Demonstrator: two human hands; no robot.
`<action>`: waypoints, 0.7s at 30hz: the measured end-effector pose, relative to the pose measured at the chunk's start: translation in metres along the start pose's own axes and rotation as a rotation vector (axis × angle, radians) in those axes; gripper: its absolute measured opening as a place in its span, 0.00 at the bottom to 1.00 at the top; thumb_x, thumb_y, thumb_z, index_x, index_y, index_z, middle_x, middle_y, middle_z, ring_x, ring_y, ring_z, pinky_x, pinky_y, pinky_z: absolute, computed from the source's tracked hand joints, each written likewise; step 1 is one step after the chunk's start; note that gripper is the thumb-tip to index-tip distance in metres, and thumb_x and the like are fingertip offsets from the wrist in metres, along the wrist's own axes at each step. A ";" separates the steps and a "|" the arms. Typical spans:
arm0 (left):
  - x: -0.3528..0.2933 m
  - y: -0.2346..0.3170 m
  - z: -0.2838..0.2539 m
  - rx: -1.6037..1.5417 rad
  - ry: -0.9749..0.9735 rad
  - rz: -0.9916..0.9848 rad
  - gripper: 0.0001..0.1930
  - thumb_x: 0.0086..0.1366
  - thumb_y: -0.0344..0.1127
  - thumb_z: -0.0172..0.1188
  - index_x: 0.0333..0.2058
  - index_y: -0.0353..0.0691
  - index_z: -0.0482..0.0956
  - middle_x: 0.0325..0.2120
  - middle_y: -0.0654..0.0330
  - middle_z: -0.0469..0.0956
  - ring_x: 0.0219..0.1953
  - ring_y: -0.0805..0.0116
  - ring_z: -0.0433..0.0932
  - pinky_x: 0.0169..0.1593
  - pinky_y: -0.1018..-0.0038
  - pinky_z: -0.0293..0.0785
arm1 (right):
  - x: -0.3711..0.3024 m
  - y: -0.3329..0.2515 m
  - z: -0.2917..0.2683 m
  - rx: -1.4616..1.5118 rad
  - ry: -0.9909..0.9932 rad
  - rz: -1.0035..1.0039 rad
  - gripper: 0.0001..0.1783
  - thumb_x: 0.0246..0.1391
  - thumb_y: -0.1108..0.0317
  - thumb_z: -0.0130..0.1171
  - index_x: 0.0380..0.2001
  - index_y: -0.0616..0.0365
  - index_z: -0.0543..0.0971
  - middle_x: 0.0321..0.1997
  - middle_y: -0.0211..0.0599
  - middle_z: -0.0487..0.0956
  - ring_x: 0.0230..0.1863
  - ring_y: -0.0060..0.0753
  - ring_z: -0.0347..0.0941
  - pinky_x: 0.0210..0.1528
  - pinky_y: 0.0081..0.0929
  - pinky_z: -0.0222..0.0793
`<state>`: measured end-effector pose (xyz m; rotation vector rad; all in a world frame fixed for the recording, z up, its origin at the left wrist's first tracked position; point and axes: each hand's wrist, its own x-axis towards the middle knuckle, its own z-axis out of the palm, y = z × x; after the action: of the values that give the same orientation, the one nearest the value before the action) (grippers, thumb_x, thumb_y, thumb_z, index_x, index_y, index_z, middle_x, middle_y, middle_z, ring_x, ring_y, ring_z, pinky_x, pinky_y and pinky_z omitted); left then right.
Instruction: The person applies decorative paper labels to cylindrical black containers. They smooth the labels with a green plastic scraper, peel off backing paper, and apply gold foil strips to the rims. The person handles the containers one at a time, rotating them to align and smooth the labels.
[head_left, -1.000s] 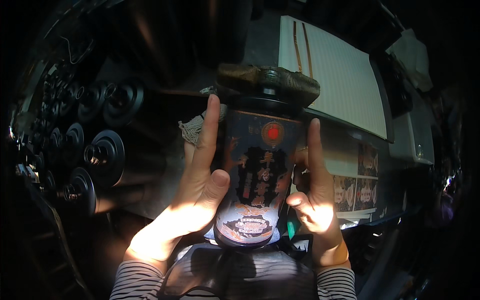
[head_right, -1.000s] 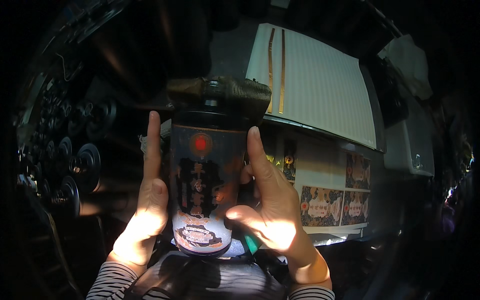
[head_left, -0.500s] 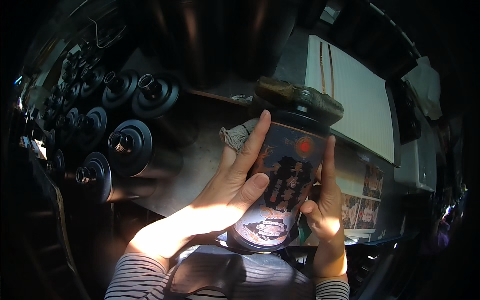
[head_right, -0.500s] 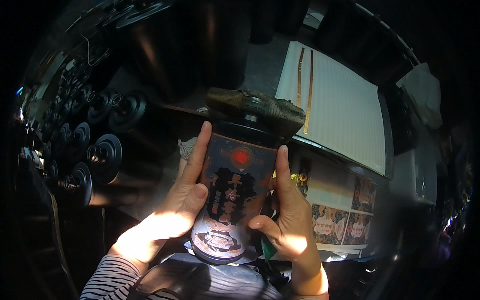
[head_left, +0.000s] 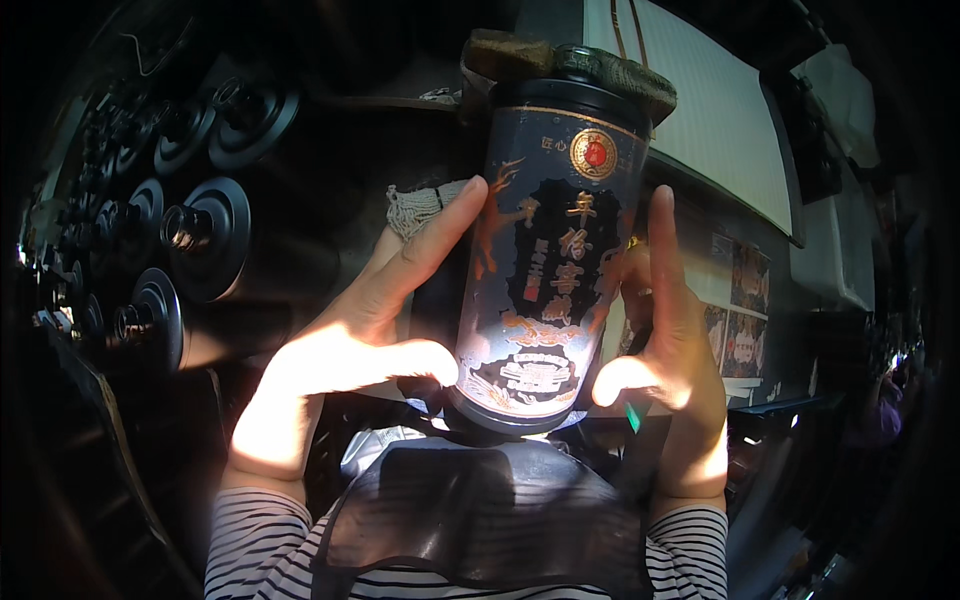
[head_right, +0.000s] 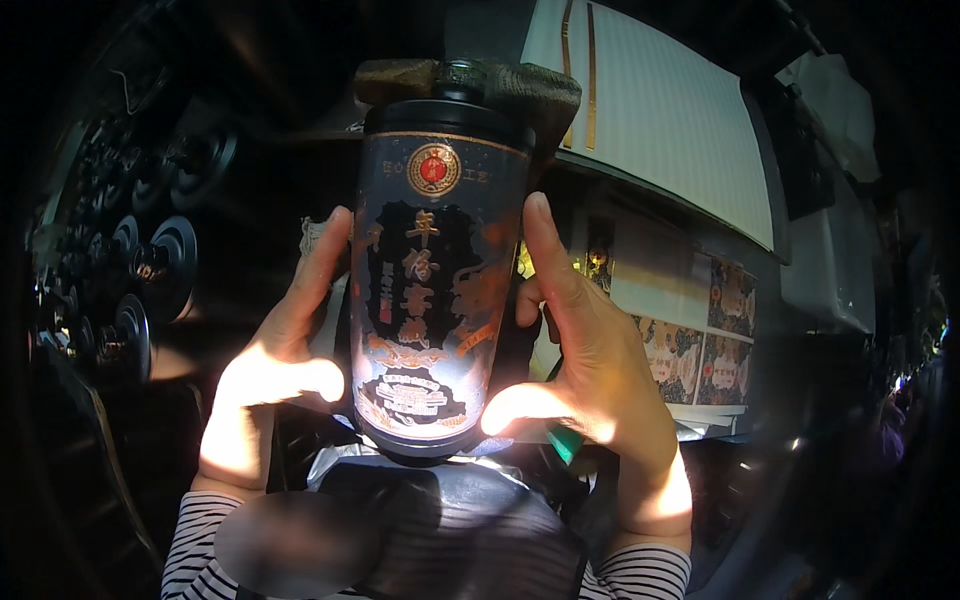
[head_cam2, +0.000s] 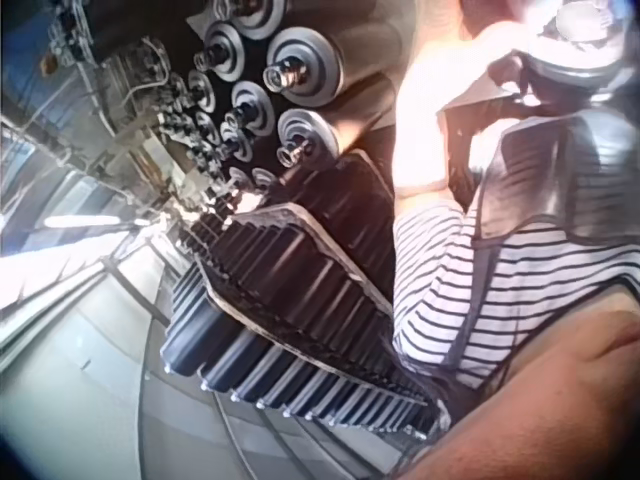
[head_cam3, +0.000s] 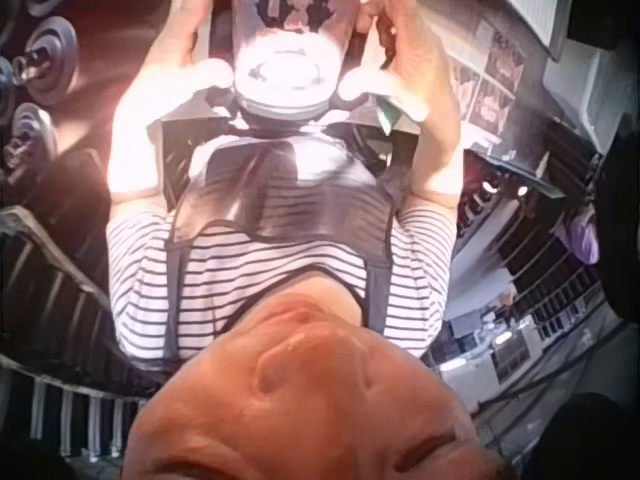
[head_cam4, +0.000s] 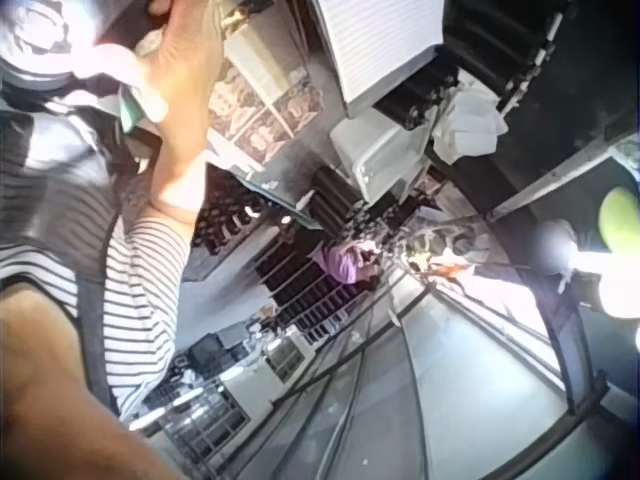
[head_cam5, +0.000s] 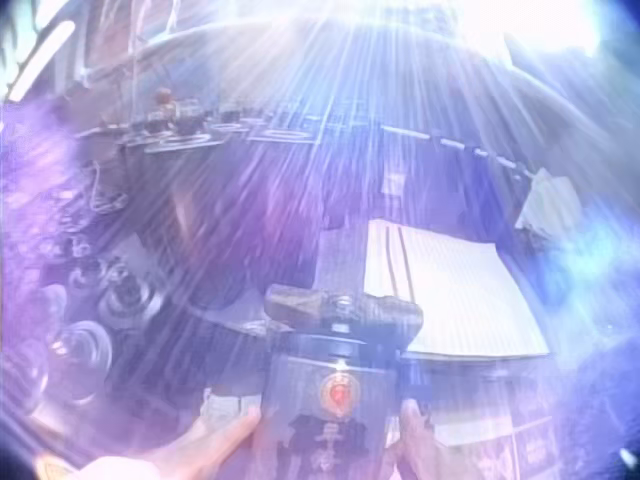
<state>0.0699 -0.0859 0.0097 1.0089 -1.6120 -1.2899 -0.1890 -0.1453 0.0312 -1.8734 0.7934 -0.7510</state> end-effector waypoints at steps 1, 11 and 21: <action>-0.001 -0.001 -0.001 0.062 -0.027 0.007 0.56 0.44 0.56 0.70 0.66 0.56 0.42 0.66 0.48 0.41 0.68 0.50 0.38 0.66 0.53 0.38 | 0.000 0.002 0.001 -0.011 -0.023 0.004 0.73 0.16 0.46 0.75 0.68 0.46 0.45 0.29 0.30 0.68 0.30 0.24 0.63 0.33 0.20 0.63; -0.001 -0.004 -0.006 0.089 -0.046 -0.012 0.61 0.35 0.54 0.72 0.66 0.60 0.41 0.65 0.53 0.50 0.65 0.51 0.49 0.66 0.56 0.43 | -0.002 0.004 -0.001 -0.053 -0.085 -0.009 0.75 0.14 0.44 0.75 0.68 0.45 0.42 0.46 0.33 0.71 0.33 0.25 0.63 0.35 0.20 0.61; 0.006 -0.004 -0.014 0.065 0.062 -0.127 0.68 0.24 0.75 0.60 0.66 0.59 0.38 0.65 0.50 0.47 0.67 0.49 0.46 0.65 0.52 0.47 | 0.004 -0.004 -0.012 -0.017 -0.101 0.006 0.75 0.17 0.47 0.76 0.68 0.44 0.39 0.35 0.34 0.72 0.33 0.29 0.66 0.37 0.24 0.63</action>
<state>0.0808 -0.0966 0.0086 1.1969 -1.5724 -1.2841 -0.1945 -0.1532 0.0399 -1.9075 0.7424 -0.6421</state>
